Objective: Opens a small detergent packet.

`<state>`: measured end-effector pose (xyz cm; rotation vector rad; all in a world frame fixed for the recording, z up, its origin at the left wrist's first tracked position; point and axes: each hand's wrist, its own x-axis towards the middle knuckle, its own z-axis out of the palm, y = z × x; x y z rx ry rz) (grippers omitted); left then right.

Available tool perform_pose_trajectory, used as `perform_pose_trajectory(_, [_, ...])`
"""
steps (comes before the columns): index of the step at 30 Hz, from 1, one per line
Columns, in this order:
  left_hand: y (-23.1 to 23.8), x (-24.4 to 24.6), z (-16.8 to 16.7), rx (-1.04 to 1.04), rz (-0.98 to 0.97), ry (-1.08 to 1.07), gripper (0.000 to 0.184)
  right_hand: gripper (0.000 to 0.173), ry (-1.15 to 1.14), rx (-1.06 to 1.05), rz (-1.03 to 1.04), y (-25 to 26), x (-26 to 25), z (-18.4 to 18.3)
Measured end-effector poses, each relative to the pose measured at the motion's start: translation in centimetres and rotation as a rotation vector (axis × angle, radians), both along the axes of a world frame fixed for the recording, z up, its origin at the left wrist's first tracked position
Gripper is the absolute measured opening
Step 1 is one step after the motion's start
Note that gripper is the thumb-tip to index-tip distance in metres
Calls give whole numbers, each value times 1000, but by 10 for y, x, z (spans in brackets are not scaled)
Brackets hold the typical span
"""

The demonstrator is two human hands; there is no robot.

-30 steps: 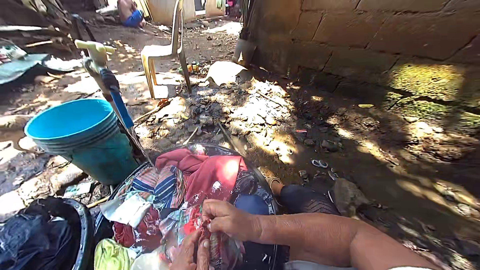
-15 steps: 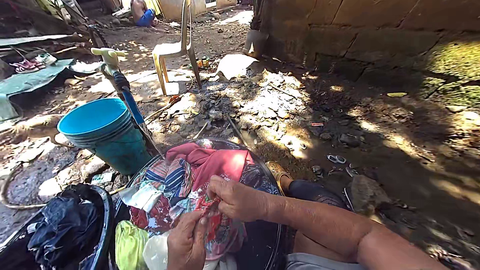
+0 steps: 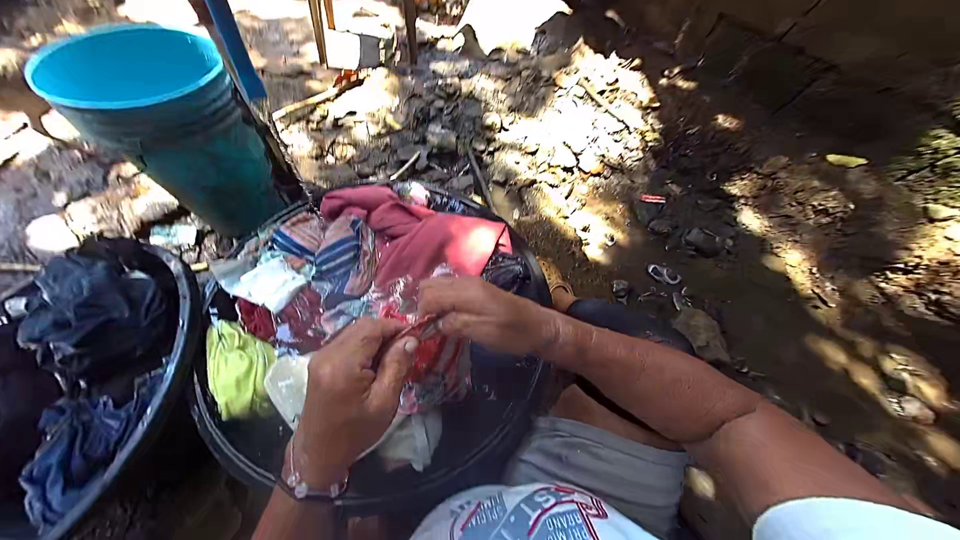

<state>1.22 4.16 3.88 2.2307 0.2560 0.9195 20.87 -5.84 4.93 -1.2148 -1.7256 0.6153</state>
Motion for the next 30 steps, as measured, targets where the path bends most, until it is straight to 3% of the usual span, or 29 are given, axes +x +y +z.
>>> perform_pose_trajectory(4, [1,-8,-3,-113,-83,-9,19,21,183,-143,33,-3,0,-4])
perform_pose_trajectory(9, [1,-6,-5,-172,-81,-13,15,14,135,-180,39,0,-2,-3])
perform_pose_trajectory(13, [1,-6,-10,-171,-73,-17,15,15,46,-131,46,4,-7,-6])
perform_pose_trajectory(30, [3,-8,-14,-188,-76,-17,12,21,75,-19,32,9,-21,-18])
